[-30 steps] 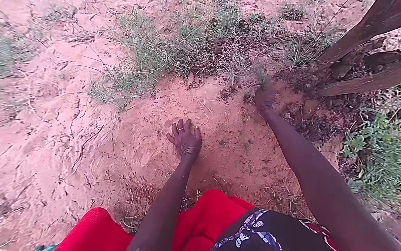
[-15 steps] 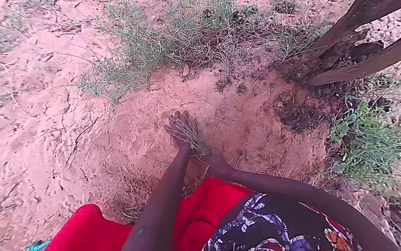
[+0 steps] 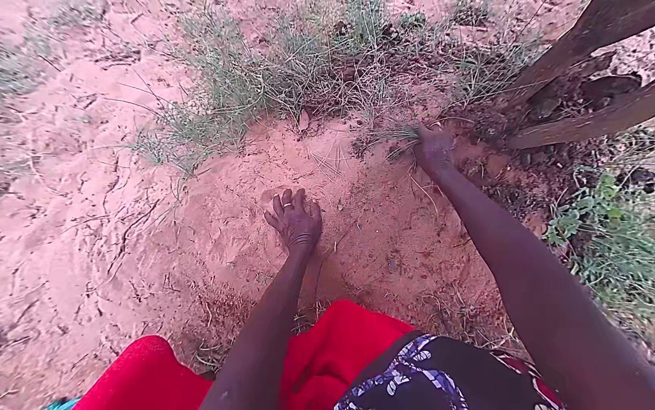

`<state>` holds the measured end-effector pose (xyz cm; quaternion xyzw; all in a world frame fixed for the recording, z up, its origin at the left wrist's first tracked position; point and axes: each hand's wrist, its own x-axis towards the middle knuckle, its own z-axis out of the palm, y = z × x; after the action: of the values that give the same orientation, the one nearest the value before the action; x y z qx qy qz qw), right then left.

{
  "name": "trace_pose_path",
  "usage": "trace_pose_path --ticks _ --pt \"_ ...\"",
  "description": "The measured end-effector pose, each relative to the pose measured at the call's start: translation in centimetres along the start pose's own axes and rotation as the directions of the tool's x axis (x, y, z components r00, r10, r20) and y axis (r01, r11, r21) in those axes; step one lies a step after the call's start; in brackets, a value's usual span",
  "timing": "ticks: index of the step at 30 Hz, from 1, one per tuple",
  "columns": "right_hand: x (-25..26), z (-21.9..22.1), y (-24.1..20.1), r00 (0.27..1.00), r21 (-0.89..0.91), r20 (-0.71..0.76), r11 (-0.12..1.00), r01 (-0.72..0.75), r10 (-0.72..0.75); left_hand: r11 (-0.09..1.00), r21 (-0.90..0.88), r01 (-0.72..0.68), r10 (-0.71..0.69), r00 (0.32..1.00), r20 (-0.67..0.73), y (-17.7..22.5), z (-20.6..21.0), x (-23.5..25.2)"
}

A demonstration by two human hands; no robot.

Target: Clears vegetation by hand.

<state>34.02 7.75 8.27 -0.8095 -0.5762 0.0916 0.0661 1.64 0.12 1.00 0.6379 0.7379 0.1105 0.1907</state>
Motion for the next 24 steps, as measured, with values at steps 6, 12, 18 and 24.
trace_pose_path --ticks 6,12,18,24 --pt "-0.4 3.0 -1.5 0.937 0.428 -0.348 0.886 0.176 -0.018 0.999 0.031 -0.014 0.015 0.999 -0.045 0.1 0.0 -0.1" --pt "0.0 2.2 -1.4 0.936 0.6 -0.297 0.799 0.028 0.19 0.999 0.044 -0.025 0.027 0.999 -0.046 0.1 -0.1 -0.2" --pt "-10.4 3.3 -4.1 1.0 0.567 0.006 0.824 -0.007 0.004 0.999 0.038 -0.027 0.028 0.999 -0.031 0.1 -0.2 -0.1" --pt "-3.2 -2.1 -1.8 0.974 0.222 -0.041 0.952 -0.209 0.224 0.999 0.047 -0.016 0.017 1.0 -0.014 0.1 -0.1 -0.1"
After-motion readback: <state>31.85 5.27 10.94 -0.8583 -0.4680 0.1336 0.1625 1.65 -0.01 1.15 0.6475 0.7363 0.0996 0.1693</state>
